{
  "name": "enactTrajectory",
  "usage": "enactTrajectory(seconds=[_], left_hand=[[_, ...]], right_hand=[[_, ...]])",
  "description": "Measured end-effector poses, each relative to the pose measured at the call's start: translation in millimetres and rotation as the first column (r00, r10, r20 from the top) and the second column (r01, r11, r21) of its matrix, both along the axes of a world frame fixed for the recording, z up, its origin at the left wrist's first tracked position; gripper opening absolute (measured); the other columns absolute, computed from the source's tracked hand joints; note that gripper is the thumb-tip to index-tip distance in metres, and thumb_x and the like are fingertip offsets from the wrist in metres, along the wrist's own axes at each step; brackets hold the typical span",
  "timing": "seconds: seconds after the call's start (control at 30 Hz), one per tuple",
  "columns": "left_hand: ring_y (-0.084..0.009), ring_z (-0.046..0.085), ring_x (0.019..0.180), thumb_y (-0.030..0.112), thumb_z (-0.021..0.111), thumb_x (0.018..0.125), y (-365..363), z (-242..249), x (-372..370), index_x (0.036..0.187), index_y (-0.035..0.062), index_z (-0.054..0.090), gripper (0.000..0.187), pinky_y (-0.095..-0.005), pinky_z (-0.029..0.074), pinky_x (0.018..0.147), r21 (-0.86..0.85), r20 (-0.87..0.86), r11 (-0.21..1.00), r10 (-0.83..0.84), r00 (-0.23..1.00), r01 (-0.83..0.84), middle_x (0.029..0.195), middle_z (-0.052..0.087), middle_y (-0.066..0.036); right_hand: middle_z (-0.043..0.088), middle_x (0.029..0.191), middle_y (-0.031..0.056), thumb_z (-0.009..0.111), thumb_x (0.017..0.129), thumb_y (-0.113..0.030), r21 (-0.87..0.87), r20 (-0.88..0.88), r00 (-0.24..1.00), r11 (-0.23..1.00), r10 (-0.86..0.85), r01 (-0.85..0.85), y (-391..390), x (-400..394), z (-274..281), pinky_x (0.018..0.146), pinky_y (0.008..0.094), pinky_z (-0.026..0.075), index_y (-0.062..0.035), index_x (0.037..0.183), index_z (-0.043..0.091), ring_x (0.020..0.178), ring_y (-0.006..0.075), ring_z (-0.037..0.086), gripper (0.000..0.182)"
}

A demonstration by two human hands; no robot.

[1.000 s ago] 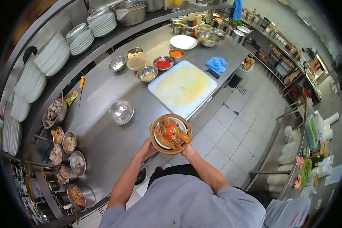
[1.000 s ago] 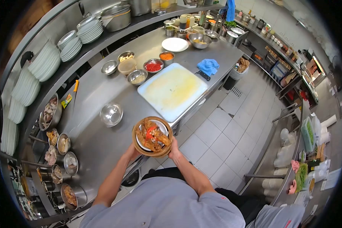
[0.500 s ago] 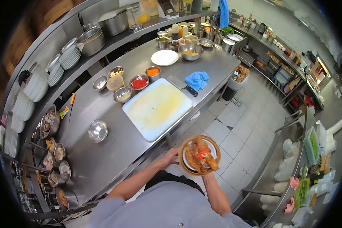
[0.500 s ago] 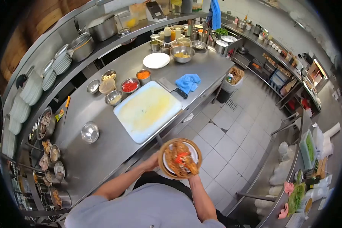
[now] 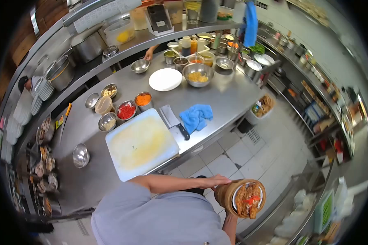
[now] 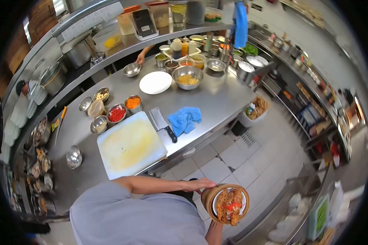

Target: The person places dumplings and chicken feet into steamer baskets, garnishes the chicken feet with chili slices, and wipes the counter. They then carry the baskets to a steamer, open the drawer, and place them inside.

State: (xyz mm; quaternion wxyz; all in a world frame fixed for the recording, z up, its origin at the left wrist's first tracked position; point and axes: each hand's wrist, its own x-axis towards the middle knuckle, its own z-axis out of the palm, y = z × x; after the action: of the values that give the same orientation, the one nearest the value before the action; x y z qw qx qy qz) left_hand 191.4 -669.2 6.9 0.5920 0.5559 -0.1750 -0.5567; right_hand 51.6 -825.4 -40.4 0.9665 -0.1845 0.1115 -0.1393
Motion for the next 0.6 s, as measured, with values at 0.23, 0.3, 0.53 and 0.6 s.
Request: enactTrajectory(seconds=[0.23, 0.3, 0.53, 0.6], left_hand=[[-0.0340, 0.046, 0.136, 0.075, 0.055, 0.089, -135, -13, 114, 0.142, 0.0114, 0.057, 0.083, -0.0569, 0.053, 0.093, -0.032, 0.040, 0.999, 0.012, 0.999, -0.011, 0.145, 0.049, -0.015], [-0.0331, 0.047, 0.135, 0.076, 0.054, 0.089, -162, -4, 144, 0.143, 0.0116, 0.056, 0.084, -0.0559, 0.052, 0.094, -0.027, 0.022, 0.999, 0.042, 0.999, -0.041, 0.145, 0.049, -0.014], [-0.0307, 0.045, 0.138, 0.079, 0.049, 0.089, -275, -6, 225, 0.149, 0.0151, 0.050, 0.088, -0.0561, 0.051, 0.095, -0.010, 0.034, 0.983, 0.184, 0.982, -0.184, 0.148, 0.049, -0.014], [-0.0312, 0.044, 0.138, 0.080, 0.048, 0.089, -311, 3, 245, 0.150, 0.0155, 0.048, 0.089, -0.0560, 0.051, 0.096, -0.050, 0.023, 0.975, 0.218, 0.976, -0.217, 0.149, 0.049, -0.014]], right_hand=[[0.056, 0.141, 0.0162, 0.065, 0.098, -0.035, -0.024, -0.058, 0.993, 0.994, 0.107, -0.109, -117, 126, 8, 0.108, 0.0447, 0.052, -0.0038, 0.146, 0.045, 0.126, 0.0295, 0.059, 0.061], [0.056, 0.141, 0.0162, 0.065, 0.097, -0.035, -0.029, -0.059, 0.987, 0.988, 0.152, -0.154, -154, 162, 6, 0.108, 0.0447, 0.051, -0.0038, 0.147, 0.045, 0.126, 0.0295, 0.058, 0.061], [0.055, 0.142, 0.0162, 0.065, 0.097, -0.035, -0.036, -0.053, 0.931, 0.931, 0.362, -0.364, -297, 273, -2, 0.108, 0.0447, 0.051, -0.0039, 0.147, 0.044, 0.127, 0.0295, 0.058, 0.063], [0.055, 0.142, 0.0162, 0.065, 0.097, -0.036, -0.042, -0.045, 0.906, 0.906, 0.420, -0.422, -349, 300, 2, 0.108, 0.0447, 0.051, -0.0040, 0.147, 0.044, 0.127, 0.0296, 0.058, 0.063]])
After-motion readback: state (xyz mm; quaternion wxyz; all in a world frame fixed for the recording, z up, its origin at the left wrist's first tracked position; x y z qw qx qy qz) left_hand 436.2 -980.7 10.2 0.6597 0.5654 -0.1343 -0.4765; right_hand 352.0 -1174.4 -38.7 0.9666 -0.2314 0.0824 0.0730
